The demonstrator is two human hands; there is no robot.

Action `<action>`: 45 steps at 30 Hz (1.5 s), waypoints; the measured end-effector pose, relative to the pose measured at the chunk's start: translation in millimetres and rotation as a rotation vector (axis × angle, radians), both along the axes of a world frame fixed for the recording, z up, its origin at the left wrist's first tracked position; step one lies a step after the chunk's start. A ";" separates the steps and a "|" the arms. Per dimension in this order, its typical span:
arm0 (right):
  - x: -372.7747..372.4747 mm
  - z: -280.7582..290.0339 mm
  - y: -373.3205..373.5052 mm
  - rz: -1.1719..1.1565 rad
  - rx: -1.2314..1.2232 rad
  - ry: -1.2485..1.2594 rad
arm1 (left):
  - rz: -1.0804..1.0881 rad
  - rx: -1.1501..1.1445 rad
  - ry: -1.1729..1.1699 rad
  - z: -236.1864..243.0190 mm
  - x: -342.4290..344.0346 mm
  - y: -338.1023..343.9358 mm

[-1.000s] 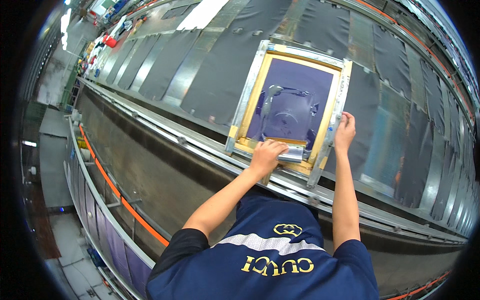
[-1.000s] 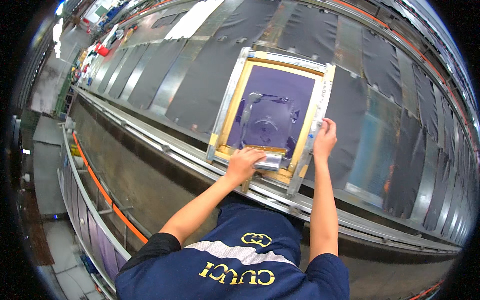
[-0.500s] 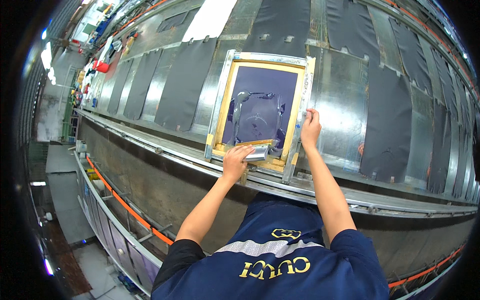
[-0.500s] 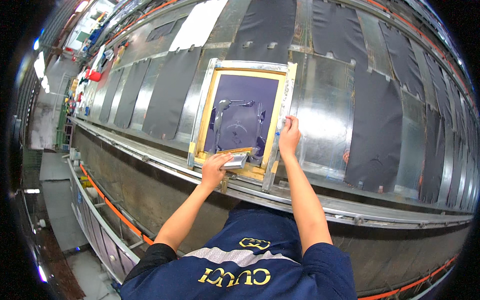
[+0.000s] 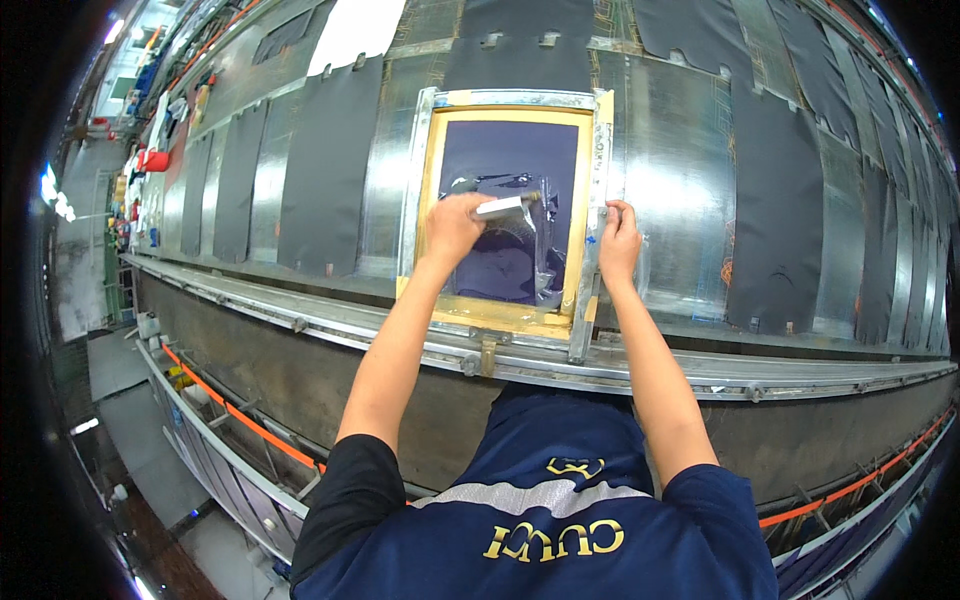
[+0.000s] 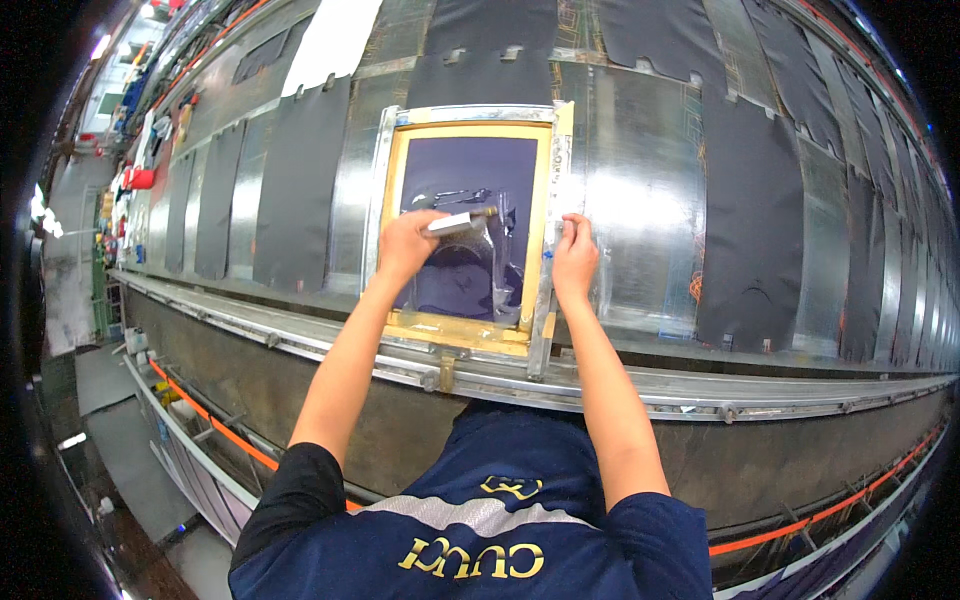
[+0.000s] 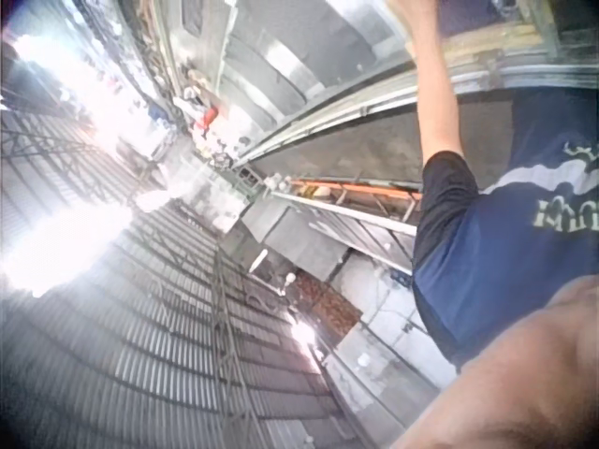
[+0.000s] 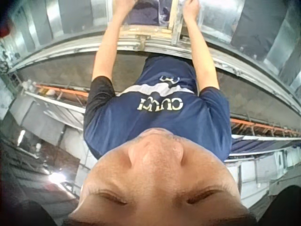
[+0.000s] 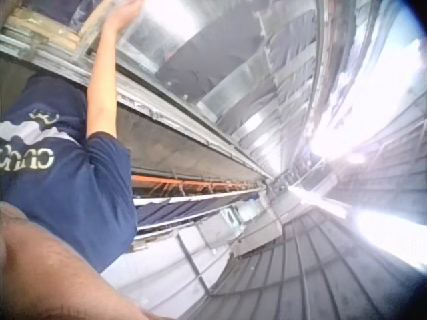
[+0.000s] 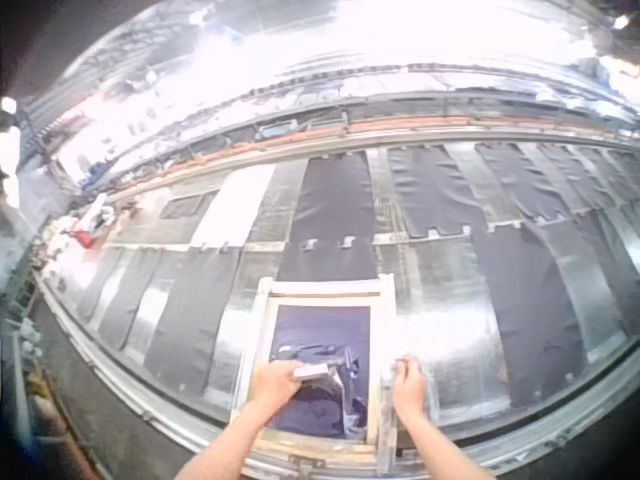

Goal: The person uses a squeegee to pull purple ink across a screen-printing frame, repeatedly clearing the mesh to deposit ink onto a garment below. The person then lifts the frame, walks to a workbench, and pours a liquid from a bottle onto the squeegee before returning to the printing station.

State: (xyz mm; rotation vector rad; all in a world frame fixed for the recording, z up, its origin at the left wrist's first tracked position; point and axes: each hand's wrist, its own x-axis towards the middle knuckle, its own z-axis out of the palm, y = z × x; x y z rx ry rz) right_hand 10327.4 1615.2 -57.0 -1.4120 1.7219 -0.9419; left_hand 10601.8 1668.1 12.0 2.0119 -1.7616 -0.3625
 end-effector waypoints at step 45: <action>-7.2 -16.3 -6.2 -0.017 -0.120 -0.075 | -0.126 -0.174 -0.176 -35.9 -36.2 117.9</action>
